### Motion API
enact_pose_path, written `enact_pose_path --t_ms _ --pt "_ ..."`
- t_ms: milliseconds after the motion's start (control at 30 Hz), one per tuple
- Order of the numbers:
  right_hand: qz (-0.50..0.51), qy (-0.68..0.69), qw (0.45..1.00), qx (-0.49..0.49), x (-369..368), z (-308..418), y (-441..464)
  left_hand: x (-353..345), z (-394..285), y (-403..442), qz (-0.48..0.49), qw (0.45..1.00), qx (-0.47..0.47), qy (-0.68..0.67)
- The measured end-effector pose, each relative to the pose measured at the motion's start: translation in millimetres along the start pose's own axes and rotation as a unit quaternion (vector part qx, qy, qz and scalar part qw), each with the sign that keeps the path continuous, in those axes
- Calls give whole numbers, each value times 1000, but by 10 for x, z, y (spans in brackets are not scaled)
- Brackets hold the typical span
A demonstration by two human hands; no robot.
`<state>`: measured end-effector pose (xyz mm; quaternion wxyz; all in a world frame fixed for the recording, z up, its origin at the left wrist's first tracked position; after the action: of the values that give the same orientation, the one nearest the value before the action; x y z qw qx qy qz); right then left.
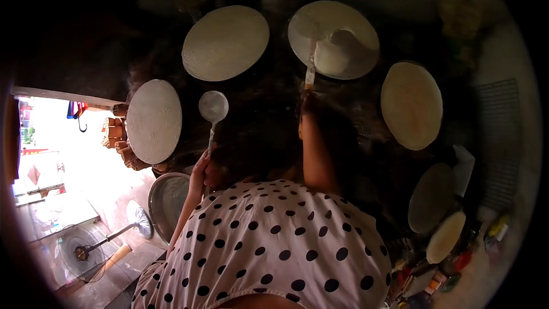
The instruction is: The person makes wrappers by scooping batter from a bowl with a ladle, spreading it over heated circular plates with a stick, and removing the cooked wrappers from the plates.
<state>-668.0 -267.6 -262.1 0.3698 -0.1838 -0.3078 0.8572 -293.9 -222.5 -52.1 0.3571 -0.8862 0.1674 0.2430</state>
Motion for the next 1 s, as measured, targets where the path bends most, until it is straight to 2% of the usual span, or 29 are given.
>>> enact_pose_path --t_ms 100,200,300,333,367,433,500,633,700,733,767,833,867,933,1000 --pt "-11 -19 1000 -4 610 -2 -184 5 33 84 10 1000 5 -25" --pt "-108 -100 989 -28 992 247 -431 -2 60 137 13 999 13 -33" --pt "-199 36 978 -55 1052 286 -412 -94 57 141 39 998 20 -53" --pt "-141 -7 990 22 864 318 -228 -130 36 139 43 998 26 -48" --pt "-104 -35 993 36 665 270 -201 -152 19 140 46 997 37 -47" --pt "-9 -54 998 -25 391 48 -395 -173 -25 110 46 997 54 -37" --pt "56 -42 995 -67 509 -34 -651 -271 -84 64 60 996 57 -32" --pt "1 -12 1000 -24 1306 305 -1038 -452 -111 -32 74 996 55 -23" --pt "-53 -25 997 -57 1555 380 -1024 -457 -116 -24 73 993 65 -65" --pt "2 -37 999 -8 1547 457 -905 -450 -126 -34 75 993 63 -61" --pt "2 -31 1000 -5 1502 394 -755 -435 -128 -64 75 994 56 -52" --pt "-77 -59 993 75 1468 604 -723 -527 -188 -152 79 994 59 -44" --pt "-100 -145 981 87 1318 711 -953 -615 -219 -203 92 993 65 -47" --pt "-48 -225 972 51 1116 756 -1466 -875 -315 -396 116 988 83 -57" --pt "17 -245 965 89 1029 652 -1858 -989 -383 -495 137 982 95 -83"
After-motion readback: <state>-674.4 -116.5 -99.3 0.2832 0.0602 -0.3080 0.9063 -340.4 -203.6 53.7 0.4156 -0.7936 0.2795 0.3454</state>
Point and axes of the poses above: each hand's wrist, its own y-axis towards the middle knuckle, its own x-axis out of the back of the hand, z = x × y, the point moved 10 cm from there along y, towards the middle knuckle
